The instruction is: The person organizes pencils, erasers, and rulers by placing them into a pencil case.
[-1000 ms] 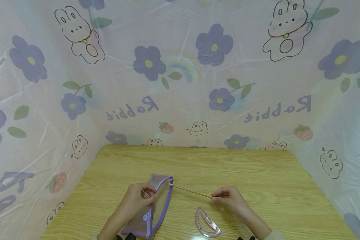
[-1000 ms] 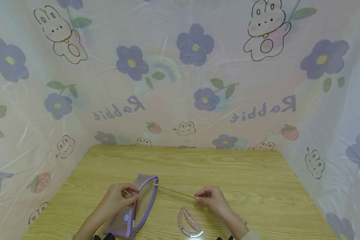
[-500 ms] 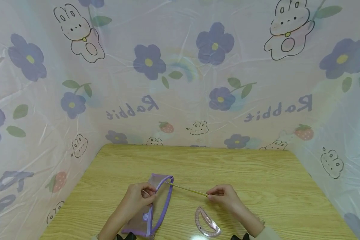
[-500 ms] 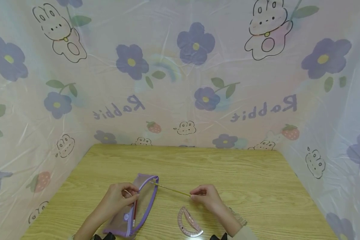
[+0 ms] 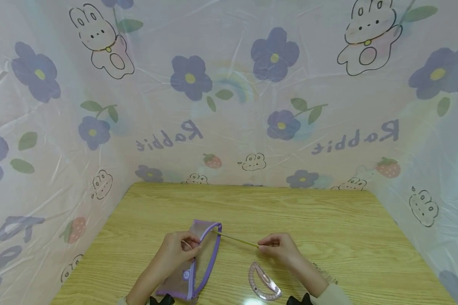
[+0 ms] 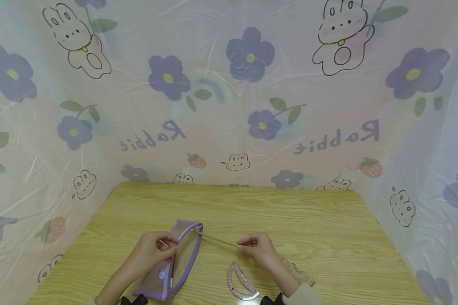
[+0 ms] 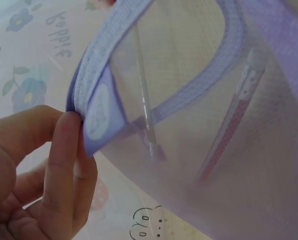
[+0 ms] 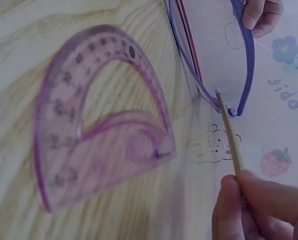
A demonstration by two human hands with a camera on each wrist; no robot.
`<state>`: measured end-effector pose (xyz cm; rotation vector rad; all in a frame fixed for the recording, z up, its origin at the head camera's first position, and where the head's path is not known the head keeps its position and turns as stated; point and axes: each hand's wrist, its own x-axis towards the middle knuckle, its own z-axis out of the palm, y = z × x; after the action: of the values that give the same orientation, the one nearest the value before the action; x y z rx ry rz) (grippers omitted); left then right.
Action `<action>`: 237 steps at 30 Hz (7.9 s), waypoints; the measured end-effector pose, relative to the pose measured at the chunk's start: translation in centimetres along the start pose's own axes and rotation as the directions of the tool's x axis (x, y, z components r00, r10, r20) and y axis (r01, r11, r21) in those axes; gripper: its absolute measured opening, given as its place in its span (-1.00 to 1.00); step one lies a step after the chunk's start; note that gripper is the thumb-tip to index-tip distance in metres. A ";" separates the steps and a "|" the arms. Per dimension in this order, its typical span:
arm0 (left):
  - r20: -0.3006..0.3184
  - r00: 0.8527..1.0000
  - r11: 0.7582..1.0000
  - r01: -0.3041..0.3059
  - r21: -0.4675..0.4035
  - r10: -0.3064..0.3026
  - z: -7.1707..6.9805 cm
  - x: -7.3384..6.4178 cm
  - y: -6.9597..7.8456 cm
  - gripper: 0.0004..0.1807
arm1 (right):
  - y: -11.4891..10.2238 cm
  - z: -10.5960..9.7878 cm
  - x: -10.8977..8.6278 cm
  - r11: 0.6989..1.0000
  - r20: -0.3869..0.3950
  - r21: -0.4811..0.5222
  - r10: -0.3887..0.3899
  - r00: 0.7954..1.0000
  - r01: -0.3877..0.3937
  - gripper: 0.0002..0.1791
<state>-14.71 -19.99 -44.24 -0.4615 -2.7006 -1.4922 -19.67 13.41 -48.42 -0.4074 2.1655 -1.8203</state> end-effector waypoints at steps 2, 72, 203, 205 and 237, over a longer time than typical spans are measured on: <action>0.000 1.000 1.000 -0.005 0.003 0.005 0.0 0.0 0.0 -0.89 | 0.0 0.2 0.1 1.000 -0.006 -0.001 -0.006 1.000 0.006 -0.78; -0.018 1.000 1.000 -0.018 0.019 0.019 -0.1 -0.2 -0.4 -0.91 | -1.7 5.9 0.7 0.998 0.076 -0.011 -0.056 0.996 0.057 -0.86; -0.024 1.000 1.000 -0.013 0.024 0.014 -0.3 0.1 -0.6 -0.87 | -2.1 12.8 2.1 0.964 0.129 0.226 0.112 0.985 -0.139 -0.80; -0.025 1.000 0.999 -0.015 0.029 0.015 -0.4 0.1 -0.6 -0.87 | -2.2 13.0 2.1 0.962 0.134 0.230 0.116 0.984 -0.144 -0.80; -0.035 0.999 1.000 0.024 -0.012 -0.024 -0.3 0.1 -0.6 -0.87 | -2.8 14.9 2.2 0.952 0.178 0.272 0.096 0.979 -0.143 -0.82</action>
<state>-15.00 -20.46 -44.52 -0.4007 -2.6816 -1.5083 -15.74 -1.43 -48.24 -0.3382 1.7481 -1.9194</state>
